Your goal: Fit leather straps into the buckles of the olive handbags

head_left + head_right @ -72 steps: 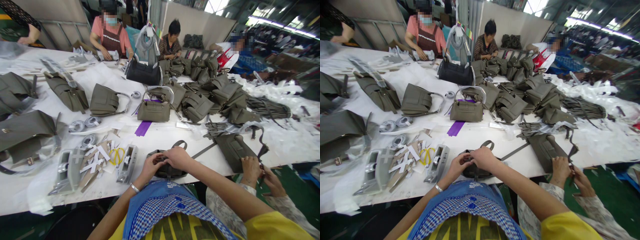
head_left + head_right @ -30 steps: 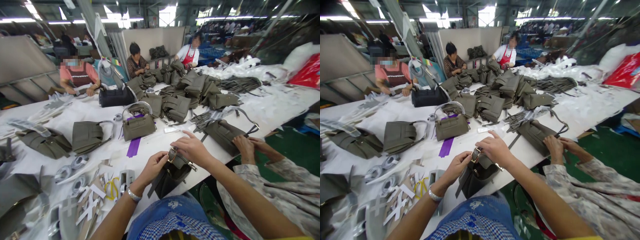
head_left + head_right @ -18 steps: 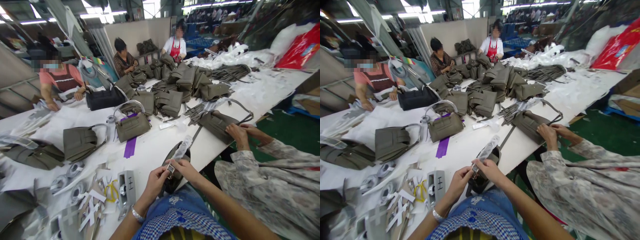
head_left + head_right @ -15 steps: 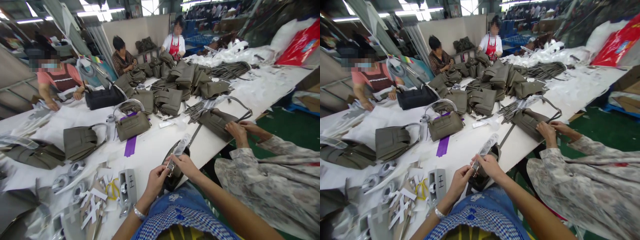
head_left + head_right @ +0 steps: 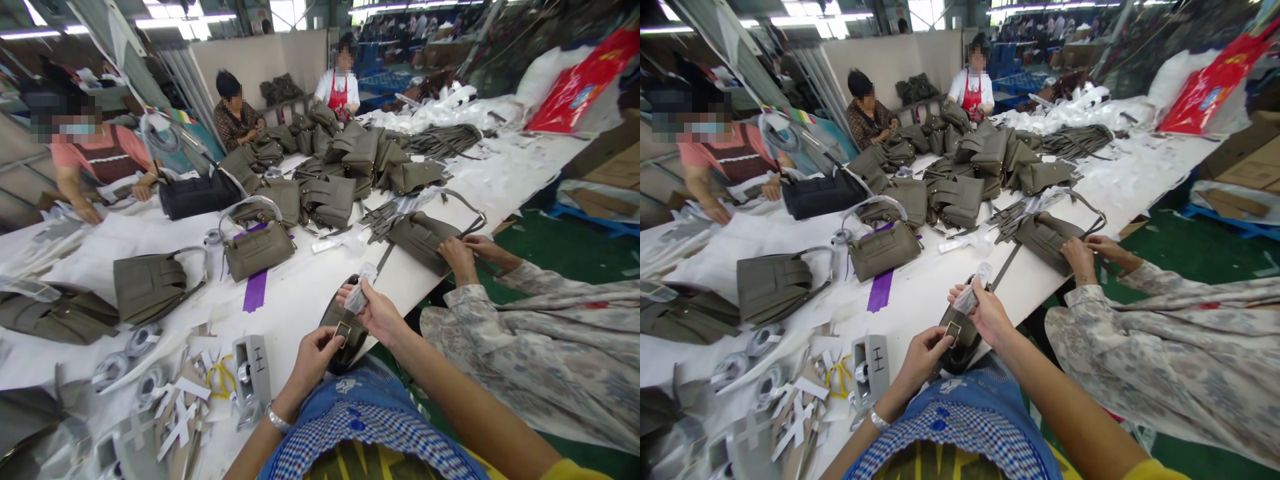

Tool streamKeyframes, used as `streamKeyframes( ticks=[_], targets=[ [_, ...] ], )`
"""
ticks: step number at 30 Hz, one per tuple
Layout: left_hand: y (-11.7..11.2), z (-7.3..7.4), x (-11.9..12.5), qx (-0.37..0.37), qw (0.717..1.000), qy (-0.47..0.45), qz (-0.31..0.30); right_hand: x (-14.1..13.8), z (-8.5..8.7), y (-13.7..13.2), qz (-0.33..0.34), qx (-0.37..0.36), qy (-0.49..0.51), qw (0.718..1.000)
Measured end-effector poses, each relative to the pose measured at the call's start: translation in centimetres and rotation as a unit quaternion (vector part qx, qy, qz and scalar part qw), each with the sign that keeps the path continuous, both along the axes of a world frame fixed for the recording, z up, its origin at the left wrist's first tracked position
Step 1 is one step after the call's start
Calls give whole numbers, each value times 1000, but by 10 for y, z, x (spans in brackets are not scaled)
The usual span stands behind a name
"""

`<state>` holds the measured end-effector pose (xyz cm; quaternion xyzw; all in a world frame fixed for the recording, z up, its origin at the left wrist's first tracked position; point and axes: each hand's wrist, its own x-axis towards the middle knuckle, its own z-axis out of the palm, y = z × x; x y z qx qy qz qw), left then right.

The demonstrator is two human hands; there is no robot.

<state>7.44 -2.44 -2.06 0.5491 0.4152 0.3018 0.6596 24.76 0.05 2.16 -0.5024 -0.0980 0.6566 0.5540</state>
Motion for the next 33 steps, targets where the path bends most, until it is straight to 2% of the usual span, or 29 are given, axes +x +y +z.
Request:
streamKeyframes(
  ticks=[5,11,13,15,18,21,25,28,31,33],
  targets=[
    [-1,2,7,41,998,28,24,-14,4,-31,61,32,-29,997],
    [2,-3,11,23,995,-39,94,-34,-23,-54,92,98,-132,982],
    [4,-4,10,83,990,-9,113,-36,-31,-57,115,113,-152,975],
    [5,-5,8,190,972,61,121,-36,-35,-58,137,139,-178,964],
    [8,-8,2,338,923,139,118,-32,-43,-58,199,185,-232,934],
    [11,-12,-5,386,907,144,81,-29,-59,-58,292,179,-305,889],
    [5,-22,-22,376,914,144,43,-31,-75,-56,389,148,-447,792],
    [-7,-34,-39,379,909,174,22,-34,-76,-53,379,171,-523,744],
    [-16,-48,-50,346,919,187,5,-35,-73,-49,366,186,-555,724],
    [-17,-53,-53,288,941,172,48,-34,-71,-44,350,187,-547,737]
  ],
)
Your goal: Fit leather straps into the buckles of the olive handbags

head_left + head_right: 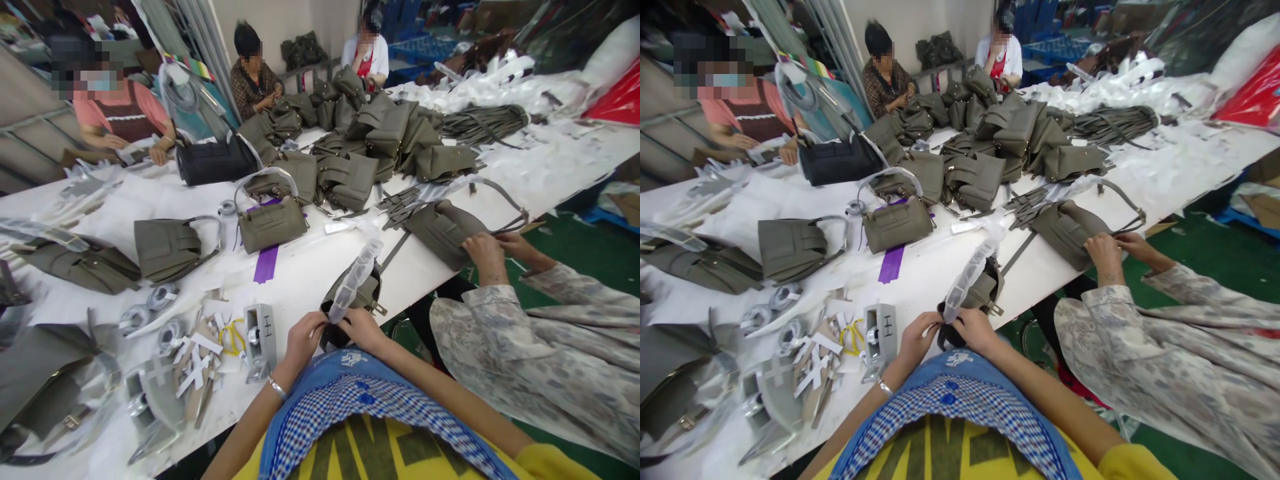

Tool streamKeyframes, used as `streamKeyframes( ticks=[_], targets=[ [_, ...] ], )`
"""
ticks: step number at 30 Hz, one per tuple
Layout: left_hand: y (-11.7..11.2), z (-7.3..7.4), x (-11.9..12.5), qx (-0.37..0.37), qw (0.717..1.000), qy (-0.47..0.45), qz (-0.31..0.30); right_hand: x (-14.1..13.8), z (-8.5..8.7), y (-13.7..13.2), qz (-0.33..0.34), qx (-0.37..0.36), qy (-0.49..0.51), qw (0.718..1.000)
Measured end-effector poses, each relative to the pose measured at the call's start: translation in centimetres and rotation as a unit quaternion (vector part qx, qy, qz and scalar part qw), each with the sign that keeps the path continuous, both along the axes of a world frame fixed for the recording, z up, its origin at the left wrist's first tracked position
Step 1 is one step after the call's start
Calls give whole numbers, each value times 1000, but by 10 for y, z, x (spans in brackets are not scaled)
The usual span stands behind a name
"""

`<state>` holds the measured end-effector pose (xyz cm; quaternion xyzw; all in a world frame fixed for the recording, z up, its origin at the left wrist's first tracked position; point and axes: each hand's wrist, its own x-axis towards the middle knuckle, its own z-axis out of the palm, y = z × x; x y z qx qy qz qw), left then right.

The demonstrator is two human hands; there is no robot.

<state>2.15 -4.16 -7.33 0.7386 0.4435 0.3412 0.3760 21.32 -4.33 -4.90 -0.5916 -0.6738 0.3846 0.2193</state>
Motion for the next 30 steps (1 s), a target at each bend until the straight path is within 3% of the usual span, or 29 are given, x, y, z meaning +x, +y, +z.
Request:
streamKeyframes(
  ticks=[2,4,8,13,17,22,30],
  targets=[
    [2,1,1,-61,995,-51,53,5,5,9,-28,4,30,999],
    [6,10,5,-106,989,-84,58,13,15,21,-56,0,56,997],
    [13,43,17,-118,990,-74,21,32,48,41,-99,-14,78,992],
    [15,77,33,-173,976,-114,64,42,75,36,-101,-68,190,974],
    [15,79,39,-131,982,-109,86,39,73,28,-61,-68,223,971],
    [15,73,42,-100,985,-110,92,36,65,27,-68,-51,238,967],
    [20,82,47,-69,989,-93,92,36,58,28,-47,-77,229,969]
  ],
)
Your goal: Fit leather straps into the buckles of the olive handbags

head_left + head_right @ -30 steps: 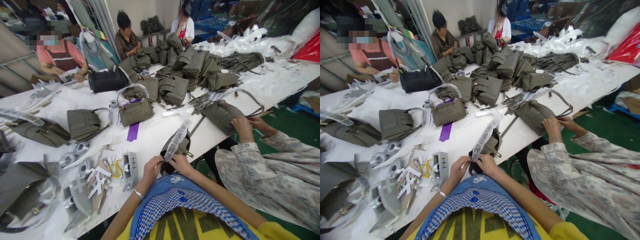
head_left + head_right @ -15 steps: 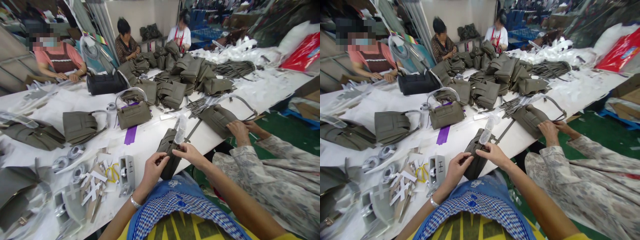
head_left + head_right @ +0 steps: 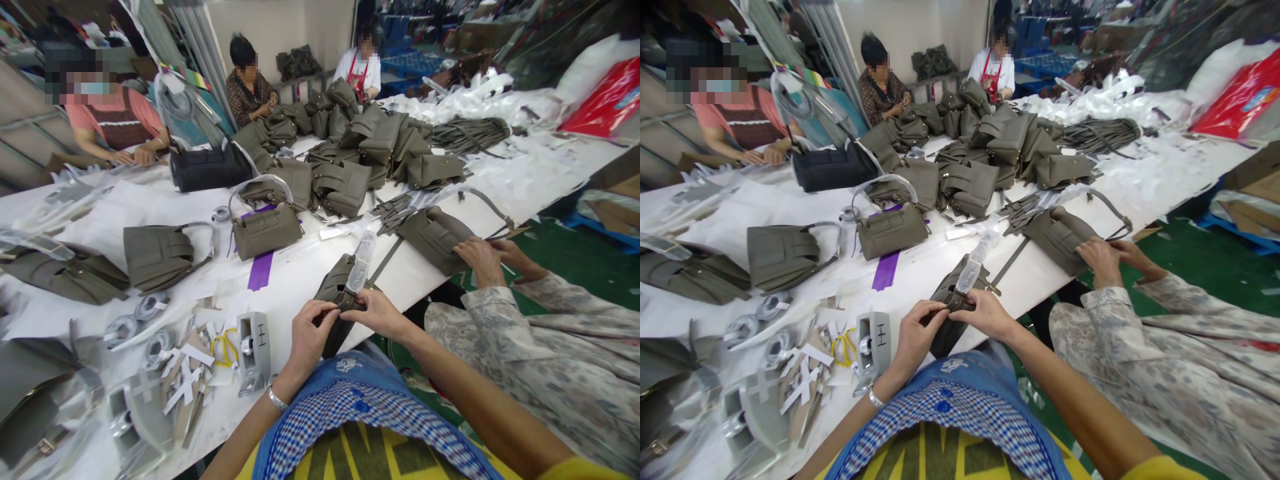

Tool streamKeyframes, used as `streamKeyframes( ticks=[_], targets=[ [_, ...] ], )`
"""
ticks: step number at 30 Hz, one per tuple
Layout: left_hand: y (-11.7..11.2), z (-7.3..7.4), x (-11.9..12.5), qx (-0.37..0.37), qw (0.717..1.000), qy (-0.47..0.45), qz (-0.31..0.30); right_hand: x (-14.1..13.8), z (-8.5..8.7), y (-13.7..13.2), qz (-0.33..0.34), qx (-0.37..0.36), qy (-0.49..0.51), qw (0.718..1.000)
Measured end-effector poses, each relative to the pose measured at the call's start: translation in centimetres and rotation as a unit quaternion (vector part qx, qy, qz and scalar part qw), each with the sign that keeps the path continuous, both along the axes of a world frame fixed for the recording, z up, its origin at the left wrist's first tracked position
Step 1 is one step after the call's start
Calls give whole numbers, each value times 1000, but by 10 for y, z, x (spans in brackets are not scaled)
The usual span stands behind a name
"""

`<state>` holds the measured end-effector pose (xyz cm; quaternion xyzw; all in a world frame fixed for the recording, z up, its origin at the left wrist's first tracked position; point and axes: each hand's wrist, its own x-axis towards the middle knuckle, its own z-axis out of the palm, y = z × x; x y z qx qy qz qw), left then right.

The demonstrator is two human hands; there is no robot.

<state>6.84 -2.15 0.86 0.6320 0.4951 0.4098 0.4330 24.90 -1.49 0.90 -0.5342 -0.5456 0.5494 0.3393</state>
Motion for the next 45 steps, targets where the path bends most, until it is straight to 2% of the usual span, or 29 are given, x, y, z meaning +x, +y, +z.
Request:
streamKeyframes(
  ticks=[4,10,14,22,28,33,35,40,45],
  targets=[
    [1,1,-5,2,1000,25,1,-1,-1,-2,-12,-4,0,1000],
    [8,4,-16,-1,997,49,-52,-1,-1,2,-16,-12,32,999],
    [8,5,-15,29,996,74,-42,2,0,5,-10,-19,37,999],
    [-13,-7,-13,96,991,80,-38,4,-4,3,-15,-25,80,996],
    [-18,-15,-18,151,980,114,-62,5,-6,-2,-38,-46,88,994],
    [-18,-17,-15,184,975,106,-64,10,-8,-4,1,-71,146,987],
    [-17,-17,-13,174,980,85,-53,12,-10,-4,18,-68,168,983],
    [-10,-11,-7,87,996,34,0,14,-13,-1,33,-68,151,986],
    [-6,-3,-6,29,999,18,9,12,-12,0,30,-75,149,985]
  ],
)
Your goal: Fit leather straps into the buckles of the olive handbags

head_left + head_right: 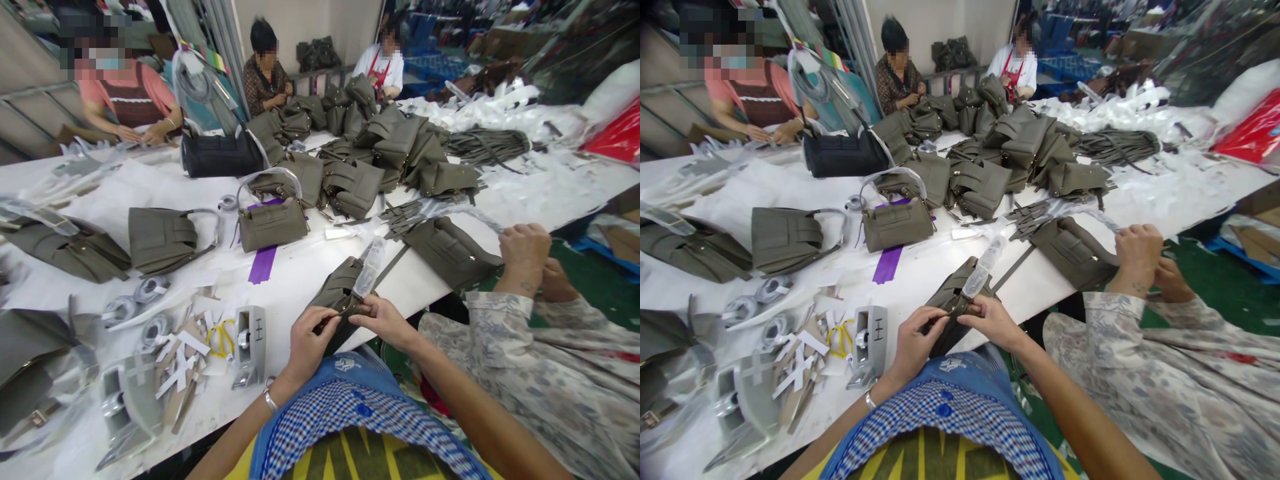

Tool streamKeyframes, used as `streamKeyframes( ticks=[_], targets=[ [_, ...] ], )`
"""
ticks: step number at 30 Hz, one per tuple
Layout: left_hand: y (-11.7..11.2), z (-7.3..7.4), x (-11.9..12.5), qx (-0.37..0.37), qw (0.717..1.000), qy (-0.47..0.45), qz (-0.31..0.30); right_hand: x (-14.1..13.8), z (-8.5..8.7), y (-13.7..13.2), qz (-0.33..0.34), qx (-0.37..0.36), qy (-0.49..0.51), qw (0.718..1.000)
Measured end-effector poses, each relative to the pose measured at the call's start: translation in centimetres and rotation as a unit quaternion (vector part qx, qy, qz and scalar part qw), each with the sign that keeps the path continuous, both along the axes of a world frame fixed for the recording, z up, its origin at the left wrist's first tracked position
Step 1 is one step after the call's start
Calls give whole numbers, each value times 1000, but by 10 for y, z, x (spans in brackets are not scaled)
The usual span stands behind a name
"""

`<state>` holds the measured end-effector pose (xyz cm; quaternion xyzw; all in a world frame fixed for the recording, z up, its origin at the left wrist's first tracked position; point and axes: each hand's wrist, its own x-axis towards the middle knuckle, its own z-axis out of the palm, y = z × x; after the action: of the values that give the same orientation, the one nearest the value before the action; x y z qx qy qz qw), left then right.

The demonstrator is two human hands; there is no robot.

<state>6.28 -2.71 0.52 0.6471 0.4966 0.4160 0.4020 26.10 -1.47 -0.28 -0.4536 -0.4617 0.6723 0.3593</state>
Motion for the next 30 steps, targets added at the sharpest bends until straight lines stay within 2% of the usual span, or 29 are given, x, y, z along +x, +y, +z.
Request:
streamKeyframes(
  ticks=[7,10,13,16,18,22,25,30],
  targets=[
    [-1,3,-3,-34,999,11,-27,-4,1,0,-2,7,9,1000],
    [7,9,-4,-31,999,6,-26,-7,5,0,4,28,-8,1000],
    [26,19,-1,-32,999,2,-19,-14,12,-2,19,79,-84,993],
    [52,32,6,-84,994,-21,-64,-25,19,-6,31,143,-205,968],
    [70,39,13,-170,977,-71,-108,-34,22,-9,52,176,-248,951],
    [98,46,26,-355,898,-196,-171,-48,25,-15,102,210,-253,939],
    [110,48,30,-388,870,-257,-162,-50,26,-18,109,211,-251,938],
    [119,51,27,-384,860,-306,-138,-44,21,-21,101,200,-249,942]
  ],
)
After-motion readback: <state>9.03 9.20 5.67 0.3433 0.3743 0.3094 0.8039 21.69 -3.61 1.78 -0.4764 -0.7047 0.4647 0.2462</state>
